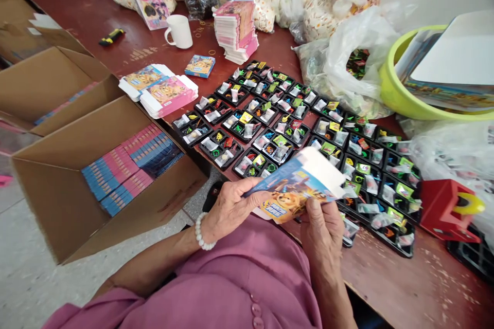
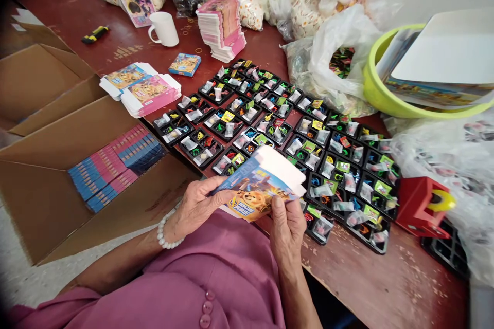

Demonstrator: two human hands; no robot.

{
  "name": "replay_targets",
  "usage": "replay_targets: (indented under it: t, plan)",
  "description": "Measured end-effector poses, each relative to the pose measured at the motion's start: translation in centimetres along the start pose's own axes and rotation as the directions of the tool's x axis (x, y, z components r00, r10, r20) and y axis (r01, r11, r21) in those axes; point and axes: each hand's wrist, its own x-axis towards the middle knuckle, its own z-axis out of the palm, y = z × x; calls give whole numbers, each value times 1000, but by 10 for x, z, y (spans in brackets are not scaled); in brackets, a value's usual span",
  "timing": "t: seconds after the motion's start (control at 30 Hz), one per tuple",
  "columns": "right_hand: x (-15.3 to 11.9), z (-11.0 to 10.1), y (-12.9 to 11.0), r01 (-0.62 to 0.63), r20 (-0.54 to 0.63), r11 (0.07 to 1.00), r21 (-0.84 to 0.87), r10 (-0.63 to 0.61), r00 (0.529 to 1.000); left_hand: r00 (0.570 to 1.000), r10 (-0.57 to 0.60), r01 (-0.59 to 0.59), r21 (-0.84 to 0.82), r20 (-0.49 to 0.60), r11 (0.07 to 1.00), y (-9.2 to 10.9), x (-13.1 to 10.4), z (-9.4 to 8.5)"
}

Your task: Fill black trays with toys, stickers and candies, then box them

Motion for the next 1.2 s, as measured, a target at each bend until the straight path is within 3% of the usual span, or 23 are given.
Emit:
replay_targets:
  t: [0.13,0.2,0.33,0.47,0.67,0.77,0.9,0.97,1.1,1.2]
  plan:
    - [-6,-8,4,83,186,950,-300,-27,982,999,41,-42,-25,-32,999,-19,6,1]
    - [-13,-6,10,63,173,961,-269,-16,985,1000,21,-22,-83,-14,996,-29,7,2]
    - [-26,2,19,10,95,999,-33,-6,995,999,19,-10,-176,48,984,-38,7,3]
    - [-32,0,19,19,84,999,46,-23,996,990,76,-69,-70,115,995,-37,8,2]
    - [-36,-22,38,95,14,981,-168,-94,995,963,190,-214,114,193,970,-47,8,5]
    - [-34,-34,40,118,51,956,-269,-108,993,952,175,-213,133,253,968,-49,12,4]
    - [-27,-41,28,120,107,954,-276,-94,990,909,135,-213,161,395,964,-39,25,7]
    - [-27,-40,26,133,72,946,-297,-116,991,901,180,-269,183,394,945,-34,31,12]
    - [-31,-37,35,58,-127,967,-250,-92,988,888,330,-408,219,321,886,-34,37,20]
    - [-30,-40,42,148,-77,933,-329,-182,980,881,383,-449,240,276,861,-42,37,21]
